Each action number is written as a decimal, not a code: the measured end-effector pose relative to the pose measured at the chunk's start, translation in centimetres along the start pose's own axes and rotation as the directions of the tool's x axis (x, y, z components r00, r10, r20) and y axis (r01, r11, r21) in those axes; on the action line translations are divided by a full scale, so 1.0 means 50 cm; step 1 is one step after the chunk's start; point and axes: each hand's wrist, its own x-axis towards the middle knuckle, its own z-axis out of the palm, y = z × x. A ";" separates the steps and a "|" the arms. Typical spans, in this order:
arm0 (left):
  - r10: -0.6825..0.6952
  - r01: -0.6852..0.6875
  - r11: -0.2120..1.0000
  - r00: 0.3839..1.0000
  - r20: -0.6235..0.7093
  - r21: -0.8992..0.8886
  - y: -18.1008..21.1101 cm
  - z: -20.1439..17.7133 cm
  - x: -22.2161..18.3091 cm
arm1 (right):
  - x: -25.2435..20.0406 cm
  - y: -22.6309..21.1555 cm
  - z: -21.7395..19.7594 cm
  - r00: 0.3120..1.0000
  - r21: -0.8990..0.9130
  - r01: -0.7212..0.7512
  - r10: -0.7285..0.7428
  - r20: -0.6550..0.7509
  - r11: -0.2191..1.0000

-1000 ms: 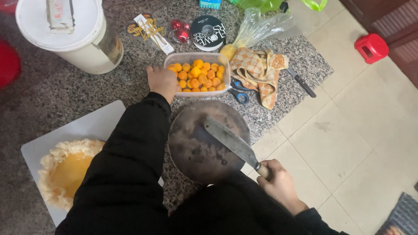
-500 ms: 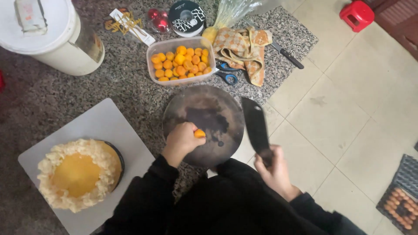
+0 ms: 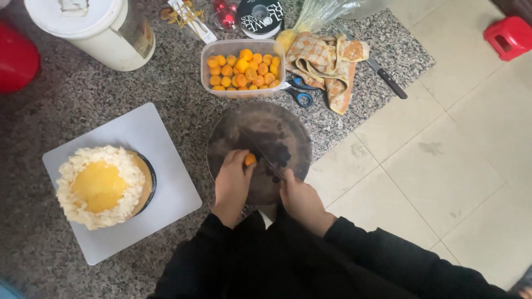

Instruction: Mincing salted egg yolks with a knife on a cutting board and spreading them onto a cake.

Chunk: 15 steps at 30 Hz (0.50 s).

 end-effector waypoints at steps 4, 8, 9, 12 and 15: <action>0.059 -0.060 0.997 0.998 -0.021 -0.055 -0.016 0.022 -0.004 | 0.010 -0.032 -0.006 0.994 -0.131 0.083 -0.092 -0.065 0.988; 0.059 -0.058 0.996 0.998 0.014 -0.069 -0.013 0.018 0.002 | 0.015 -0.060 -0.010 0.995 -0.334 0.072 -0.090 -0.038 0.940; 0.067 -0.066 0.992 0.998 0.008 -0.111 -0.006 0.010 -0.002 | 0.018 -0.066 -0.002 0.996 -0.391 0.064 -0.085 -0.038 0.918; 0.185 -0.172 0.957 0.982 -0.033 0.233 -0.116 0.116 0.055 | 0.015 -0.088 0.019 0.998 -0.478 0.027 -0.050 -0.036 0.878; 0.251 -0.224 0.932 0.966 -0.062 0.285 -0.112 0.117 0.052 | 0.000 -0.111 0.001 0.998 -0.524 -0.015 -0.020 -0.061 0.851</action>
